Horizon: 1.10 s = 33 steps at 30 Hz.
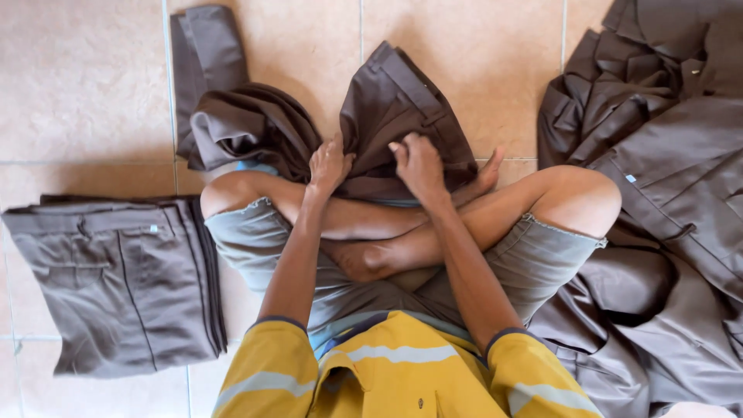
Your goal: The person sits cross-legged on a tiled floor and folds a pair of brown trousers by hand. They smooth the fabric, fold the legs together, and then fold the garment into a compact rectangle before placing it on a stack of similar trousers.
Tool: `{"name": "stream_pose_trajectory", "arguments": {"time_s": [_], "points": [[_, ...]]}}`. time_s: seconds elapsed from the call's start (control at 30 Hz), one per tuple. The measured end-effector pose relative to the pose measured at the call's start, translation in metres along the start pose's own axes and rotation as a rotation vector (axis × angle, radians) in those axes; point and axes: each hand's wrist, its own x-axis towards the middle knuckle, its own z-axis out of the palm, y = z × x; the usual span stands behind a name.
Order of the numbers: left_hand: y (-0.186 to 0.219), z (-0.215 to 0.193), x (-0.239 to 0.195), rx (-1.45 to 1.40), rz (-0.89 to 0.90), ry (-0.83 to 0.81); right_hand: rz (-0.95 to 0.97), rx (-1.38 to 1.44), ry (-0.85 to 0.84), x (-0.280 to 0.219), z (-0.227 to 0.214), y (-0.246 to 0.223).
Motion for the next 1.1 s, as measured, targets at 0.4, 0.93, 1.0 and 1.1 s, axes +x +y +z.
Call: {"name": "stream_pose_trajectory", "arguments": {"time_s": [0.4,0.93,1.0,1.1], "points": [[0.055,-0.055,-0.02,-0.173,-0.113,0.457,0.381,0.118,-0.454,0.036,0.012,0.073],[0.062,-0.061,-0.021,-0.125,0.057,0.527,0.235,0.471,-0.107,0.042,-0.032,0.028],[0.066,-0.078,-0.031,-0.25,0.1,0.469,0.125,0.451,-0.149,0.035,-0.074,0.003],[0.062,-0.097,-0.048,-0.358,0.194,0.384,-0.104,0.453,-0.218,0.022,-0.139,-0.032]]}}
